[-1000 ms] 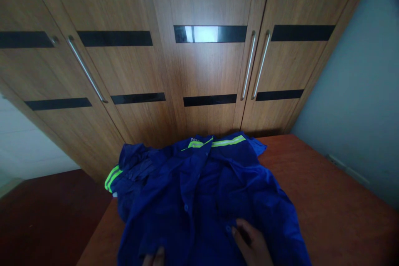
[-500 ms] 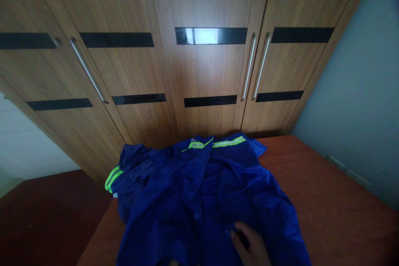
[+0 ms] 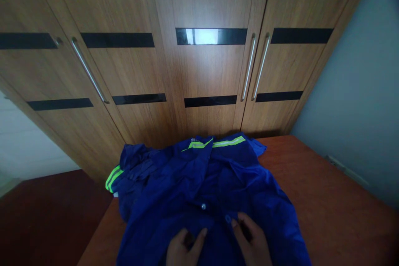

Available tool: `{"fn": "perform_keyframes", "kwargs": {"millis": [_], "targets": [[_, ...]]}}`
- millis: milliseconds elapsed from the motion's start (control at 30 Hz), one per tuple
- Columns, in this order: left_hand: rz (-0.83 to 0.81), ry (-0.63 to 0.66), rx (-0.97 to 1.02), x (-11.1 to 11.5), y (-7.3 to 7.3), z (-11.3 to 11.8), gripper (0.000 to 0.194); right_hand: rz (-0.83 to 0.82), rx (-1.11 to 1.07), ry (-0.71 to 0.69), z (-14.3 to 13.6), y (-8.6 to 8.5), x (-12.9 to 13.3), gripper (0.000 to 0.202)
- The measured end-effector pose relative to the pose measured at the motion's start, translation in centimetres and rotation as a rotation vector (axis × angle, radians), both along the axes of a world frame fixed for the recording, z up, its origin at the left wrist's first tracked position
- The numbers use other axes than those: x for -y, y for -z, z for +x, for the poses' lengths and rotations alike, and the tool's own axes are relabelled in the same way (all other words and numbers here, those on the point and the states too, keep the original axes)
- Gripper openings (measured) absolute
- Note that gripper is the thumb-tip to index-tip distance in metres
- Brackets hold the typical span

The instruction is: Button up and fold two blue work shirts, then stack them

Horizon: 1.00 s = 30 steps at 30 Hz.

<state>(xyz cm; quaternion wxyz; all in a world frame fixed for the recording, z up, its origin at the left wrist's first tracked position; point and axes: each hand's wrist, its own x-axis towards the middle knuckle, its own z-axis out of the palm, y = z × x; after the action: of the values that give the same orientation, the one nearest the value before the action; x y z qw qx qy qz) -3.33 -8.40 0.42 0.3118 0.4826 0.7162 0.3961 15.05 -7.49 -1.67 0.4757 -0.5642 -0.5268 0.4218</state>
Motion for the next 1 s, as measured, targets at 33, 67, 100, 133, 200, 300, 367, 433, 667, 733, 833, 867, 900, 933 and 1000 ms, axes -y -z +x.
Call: {"fn": "perform_keyframes", "kwargs": {"millis": [33, 67, 100, 133, 200, 300, 367, 433, 667, 733, 833, 867, 900, 933, 1000], "targets": [[-0.009, 0.007, 0.006, -0.4, 0.1, 0.6, 0.053, 0.016, 0.024, 0.000, -0.2, 0.0, 0.0, 0.034], [-0.028, 0.015, 0.009, -0.6, 0.3, 1.2, 0.052, 0.029, 0.051, -0.001, -0.4, 0.1, 0.0, 0.033], [-0.059, 0.028, 0.010, -0.8, 0.5, 1.6, 0.051, 0.040, 0.077, -0.004, -0.6, 0.3, -0.1, 0.033], [-0.101, 0.046, 0.009, -0.8, 0.7, 1.9, 0.049, 0.051, 0.102, -0.004, -0.8, 0.4, -0.1, 0.032], [-0.184, 0.091, 0.031, -0.7, 1.0, 2.2, 0.046, 0.067, 0.133, -0.005, -1.1, 0.7, -0.2, 0.032], [-0.213, 0.160, 0.129, -0.4, 0.9, 2.1, 0.044, 0.094, 0.139, -0.018, -1.4, 0.8, -0.3, 0.032], [-0.175, 0.186, 0.174, -0.3, 0.5, 2.0, 0.043, 0.101, 0.139, -0.044, -1.4, 0.7, -0.3, 0.033], [-0.142, 0.198, 0.179, -0.3, 0.2, 1.9, 0.043, 0.101, 0.143, -0.064, -1.4, 0.6, -0.3, 0.033], [-0.201, 0.268, 0.133, -0.4, 0.5, 2.0, 0.036, 0.089, 0.138, -0.133, -1.3, 0.0, -0.2, 0.034], [-0.234, 0.298, 0.135, -0.4, 0.8, 2.0, 0.037, 0.099, 0.156, -0.149, -1.3, 0.1, -0.3, 0.033], [-0.232, 0.296, 0.116, -0.2, 1.2, 2.0, 0.036, 0.118, 0.187, -0.146, -1.4, 0.4, -0.4, 0.030], [-0.227, 0.292, 0.107, -0.2, 1.2, 1.9, 0.035, 0.125, 0.195, -0.138, -1.4, 0.5, -0.4, 0.029], [-0.223, 0.290, 0.099, -0.2, 1.3, 1.9, 0.035, 0.131, 0.202, -0.133, -1.3, 0.7, -0.4, 0.028], [-0.222, 0.293, 0.096, -0.2, 1.3, 1.9, 0.034, 0.137, 0.208, -0.135, -1.3, 0.8, -0.4, 0.027], [-0.215, 0.304, 0.115, -0.1, 1.3, 1.8, 0.034, 0.149, 0.221, -0.146, -1.3, 0.9, -0.4, 0.026]]}}
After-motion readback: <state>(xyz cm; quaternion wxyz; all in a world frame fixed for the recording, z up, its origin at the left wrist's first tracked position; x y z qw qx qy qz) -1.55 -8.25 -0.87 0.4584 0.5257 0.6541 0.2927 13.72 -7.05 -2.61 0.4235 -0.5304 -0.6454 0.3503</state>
